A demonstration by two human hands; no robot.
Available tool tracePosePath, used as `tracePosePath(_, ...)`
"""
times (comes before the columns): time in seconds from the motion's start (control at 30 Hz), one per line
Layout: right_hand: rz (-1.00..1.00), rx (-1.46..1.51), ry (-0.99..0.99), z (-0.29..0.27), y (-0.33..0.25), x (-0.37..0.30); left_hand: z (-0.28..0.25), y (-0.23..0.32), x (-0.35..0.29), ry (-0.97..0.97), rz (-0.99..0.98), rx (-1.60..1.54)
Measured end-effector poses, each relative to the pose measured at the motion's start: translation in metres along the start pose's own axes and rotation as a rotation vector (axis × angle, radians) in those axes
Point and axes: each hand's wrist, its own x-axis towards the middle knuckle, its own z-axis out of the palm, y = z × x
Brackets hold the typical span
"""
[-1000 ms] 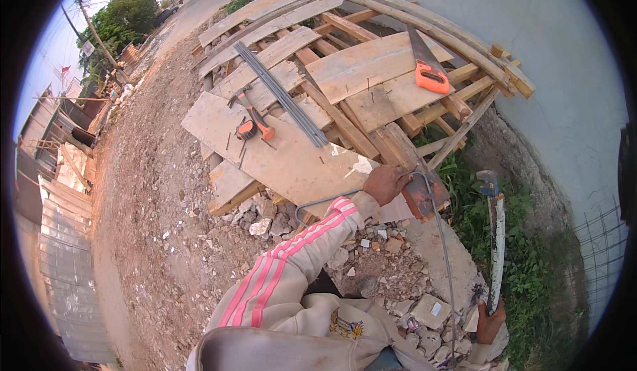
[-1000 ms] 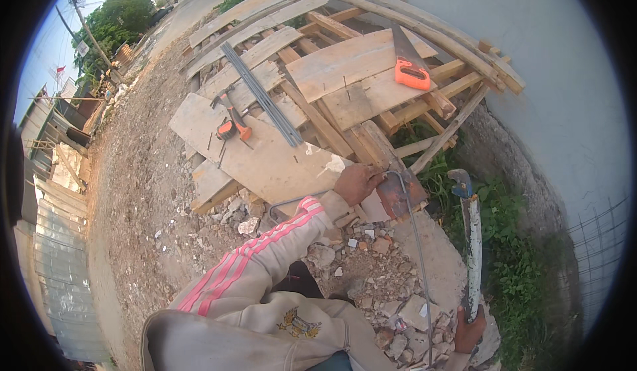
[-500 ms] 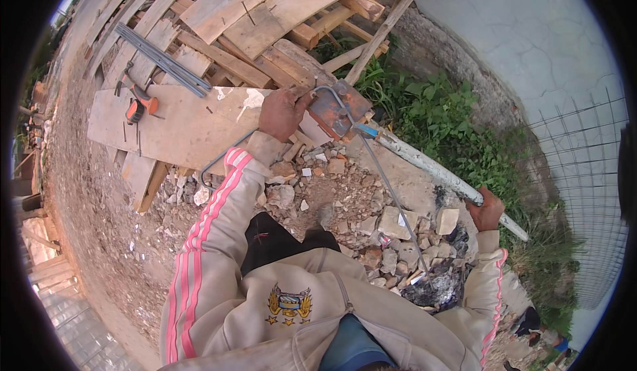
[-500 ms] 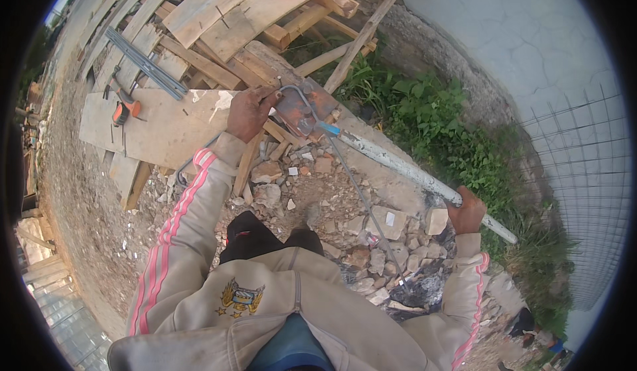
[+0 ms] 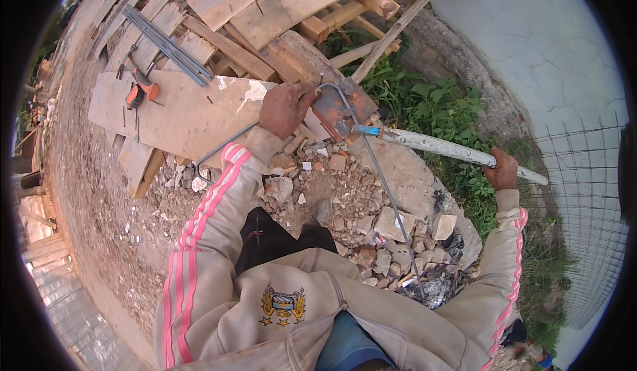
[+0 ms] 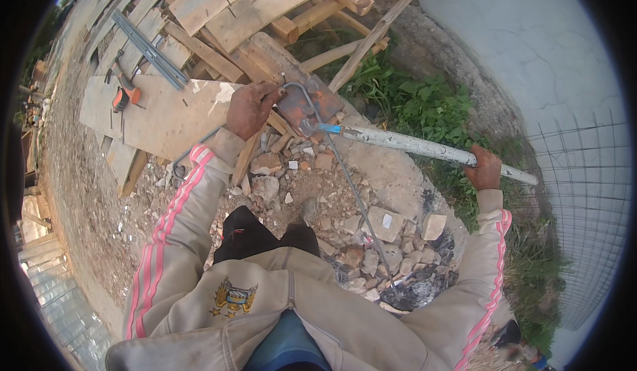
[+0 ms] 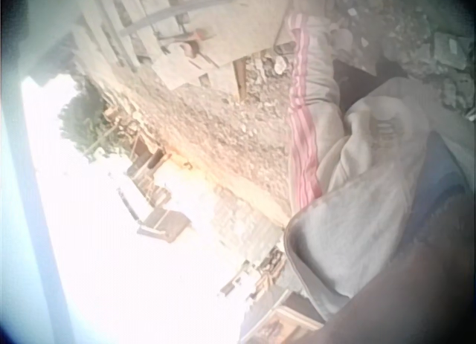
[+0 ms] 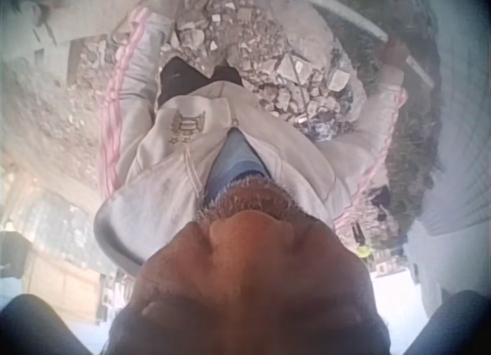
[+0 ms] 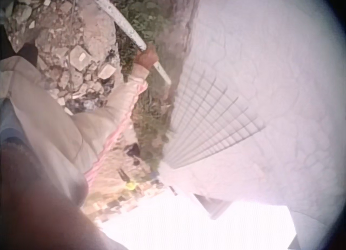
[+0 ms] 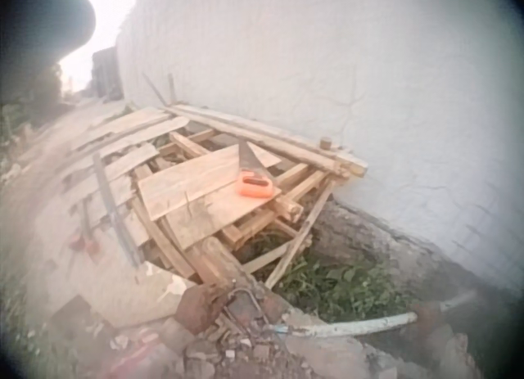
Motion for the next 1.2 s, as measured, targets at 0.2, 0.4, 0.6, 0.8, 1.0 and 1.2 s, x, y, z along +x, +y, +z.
tracePosePath(0.2, -0.045, 0.003, 0.023, -0.002, 0.001, 0.046, 0.0, -0.001, -0.001, 0.035, 0.032, -0.009)
tracePosePath(0.4, 0.025, -0.015, 0.012, 0.012, -0.003, 0.024, 0.003, -0.001, -0.003, 0.03, 0.017, 0.033)
tracePosePath(0.6, -0.003, -0.003, 0.054, 0.005, 0.0, 0.027, 0.004, -0.002, 0.0, 0.034, 0.036, 0.057)
tracePosePath(0.8, 0.057, -0.035, -0.012, 0.009, -0.004, 0.016, 0.006, -0.007, -0.003, 0.07, 0.046, 0.009)
tracePosePath(1.0, 0.174, -0.082, 0.001, 0.003, -0.014, 0.003, 0.004, -0.005, -0.002, -0.015, -0.002, 0.022)
tracePosePath(1.2, 0.268, -0.093, 0.047, -0.003, -0.039, -0.012, 0.003, -0.007, 0.001, -0.017, 0.02, 0.011)
